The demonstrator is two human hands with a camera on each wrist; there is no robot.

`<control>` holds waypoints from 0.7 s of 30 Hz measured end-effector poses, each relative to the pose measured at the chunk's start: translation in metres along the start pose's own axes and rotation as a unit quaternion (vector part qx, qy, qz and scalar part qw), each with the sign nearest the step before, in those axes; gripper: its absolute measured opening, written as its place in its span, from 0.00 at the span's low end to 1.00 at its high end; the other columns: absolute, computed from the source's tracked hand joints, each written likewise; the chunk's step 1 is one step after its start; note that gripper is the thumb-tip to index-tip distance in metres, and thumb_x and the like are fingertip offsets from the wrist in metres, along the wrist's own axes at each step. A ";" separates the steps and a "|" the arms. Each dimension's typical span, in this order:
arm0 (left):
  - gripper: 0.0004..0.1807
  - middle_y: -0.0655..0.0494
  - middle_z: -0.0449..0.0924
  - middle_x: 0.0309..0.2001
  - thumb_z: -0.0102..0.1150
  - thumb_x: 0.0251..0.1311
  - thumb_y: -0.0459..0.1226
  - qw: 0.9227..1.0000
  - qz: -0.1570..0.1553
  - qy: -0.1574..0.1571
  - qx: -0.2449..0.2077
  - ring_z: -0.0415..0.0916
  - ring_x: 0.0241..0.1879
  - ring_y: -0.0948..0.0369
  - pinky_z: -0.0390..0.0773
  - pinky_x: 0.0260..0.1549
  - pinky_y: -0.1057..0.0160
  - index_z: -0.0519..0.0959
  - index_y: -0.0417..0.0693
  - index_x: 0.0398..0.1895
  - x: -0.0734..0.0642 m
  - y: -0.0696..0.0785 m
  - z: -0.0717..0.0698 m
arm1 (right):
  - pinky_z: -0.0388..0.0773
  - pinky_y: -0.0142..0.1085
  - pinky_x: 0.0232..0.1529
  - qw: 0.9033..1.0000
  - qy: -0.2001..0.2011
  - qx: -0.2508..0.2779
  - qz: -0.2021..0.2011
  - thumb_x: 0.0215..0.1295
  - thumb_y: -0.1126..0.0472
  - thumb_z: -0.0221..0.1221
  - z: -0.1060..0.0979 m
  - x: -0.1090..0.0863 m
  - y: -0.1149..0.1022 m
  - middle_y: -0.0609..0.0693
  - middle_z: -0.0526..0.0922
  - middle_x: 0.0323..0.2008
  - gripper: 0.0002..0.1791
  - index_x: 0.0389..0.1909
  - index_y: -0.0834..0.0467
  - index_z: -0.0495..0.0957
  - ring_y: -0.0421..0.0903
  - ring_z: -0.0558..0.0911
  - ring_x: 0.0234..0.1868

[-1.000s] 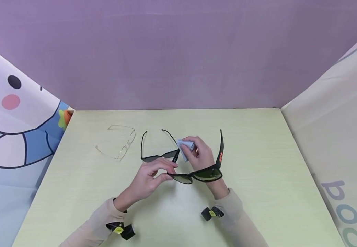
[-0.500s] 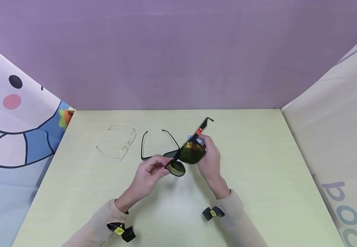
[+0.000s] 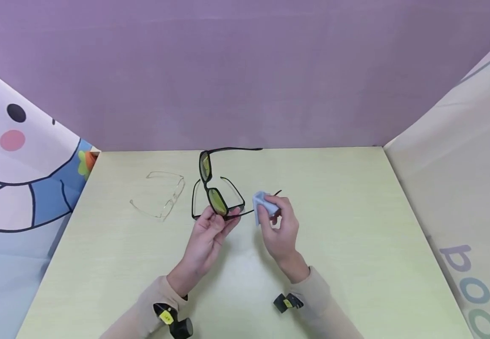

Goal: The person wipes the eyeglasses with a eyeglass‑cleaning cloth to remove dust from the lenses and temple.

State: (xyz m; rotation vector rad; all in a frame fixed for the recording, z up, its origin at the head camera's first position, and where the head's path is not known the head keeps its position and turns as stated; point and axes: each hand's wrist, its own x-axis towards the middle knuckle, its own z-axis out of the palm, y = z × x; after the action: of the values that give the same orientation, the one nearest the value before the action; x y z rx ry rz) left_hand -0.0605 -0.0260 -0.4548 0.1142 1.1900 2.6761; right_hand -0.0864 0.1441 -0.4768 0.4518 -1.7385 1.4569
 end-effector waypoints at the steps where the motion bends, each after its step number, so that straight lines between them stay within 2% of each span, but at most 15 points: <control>1: 0.09 0.54 0.83 0.51 0.53 0.75 0.31 1.000 -0.007 0.015 -0.018 0.83 0.57 0.59 0.77 0.66 0.56 0.75 0.48 0.54 0.000 -0.001 0.002 | 0.67 0.23 0.22 1.000 0.002 0.004 -0.019 0.71 0.65 0.61 0.002 -0.001 -0.001 0.64 0.76 0.30 0.16 0.45 0.77 0.74 0.37 0.71 0.28; 3: 0.09 0.54 0.84 0.50 0.47 0.77 0.29 0.998 -0.017 0.038 -0.047 0.83 0.57 0.59 0.77 0.66 0.57 0.74 0.48 0.52 0.001 -0.003 0.006 | 0.67 0.25 0.21 0.998 0.006 0.006 -0.054 0.73 0.60 0.62 0.007 -0.003 -0.004 0.63 0.77 0.30 0.19 0.43 0.77 0.74 0.39 0.72 0.28; 5: 0.10 0.54 0.84 0.48 0.43 0.78 0.28 0.996 -0.025 0.053 -0.069 0.83 0.56 0.60 0.77 0.66 0.57 0.74 0.47 0.51 0.001 -0.004 0.010 | 0.67 0.27 0.19 0.997 0.007 0.007 -0.082 0.73 0.59 0.63 0.012 -0.004 -0.007 0.63 0.77 0.29 0.20 0.41 0.76 0.75 0.42 0.72 0.27; 8: 0.11 0.54 0.84 0.47 0.40 0.79 0.28 0.994 -0.033 0.064 -0.088 0.83 0.54 0.60 0.77 0.66 0.58 0.74 0.48 0.49 0.001 -0.004 0.016 | 0.68 0.29 0.19 0.995 0.006 -0.001 -0.099 0.72 0.60 0.63 0.016 -0.004 -0.009 0.62 0.78 0.29 0.18 0.40 0.75 0.75 0.44 0.73 0.26; 11: 0.11 0.53 0.84 0.47 0.39 0.79 0.28 0.992 -0.038 0.071 -0.102 0.83 0.54 0.60 0.77 0.66 0.58 0.73 0.47 0.48 0.000 -0.001 0.019 | 0.67 0.30 0.18 0.996 0.012 -0.014 -0.089 0.73 0.59 0.63 0.016 -0.003 -0.007 0.63 0.77 0.29 0.18 0.40 0.74 0.74 0.43 0.73 0.27; 17: 0.11 0.53 0.85 0.46 0.39 0.79 0.28 0.990 -0.041 0.081 -0.107 0.84 0.55 0.59 0.77 0.65 0.58 0.73 0.47 0.46 0.001 0.003 0.017 | 0.67 0.25 0.22 0.998 0.031 -0.019 -0.048 0.74 0.56 0.62 0.010 -0.002 0.001 0.63 0.76 0.30 0.22 0.41 0.76 0.74 0.39 0.72 0.29; 21: 0.08 0.53 0.85 0.46 0.42 0.79 0.30 0.990 -0.046 0.079 -0.109 0.84 0.55 0.59 0.77 0.66 0.58 0.73 0.47 0.47 0.002 0.004 0.015 | 0.67 0.27 0.20 0.998 0.011 -0.012 -0.060 0.74 0.57 0.62 0.010 -0.003 0.001 0.63 0.76 0.30 0.21 0.41 0.75 0.74 0.40 0.72 0.28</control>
State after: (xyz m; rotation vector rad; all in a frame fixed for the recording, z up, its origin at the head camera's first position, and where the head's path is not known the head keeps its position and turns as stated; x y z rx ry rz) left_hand -0.0605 -0.0175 -0.4417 -0.1854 0.9084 2.7539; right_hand -0.0889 0.1345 -0.4803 0.5154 -1.6808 1.3495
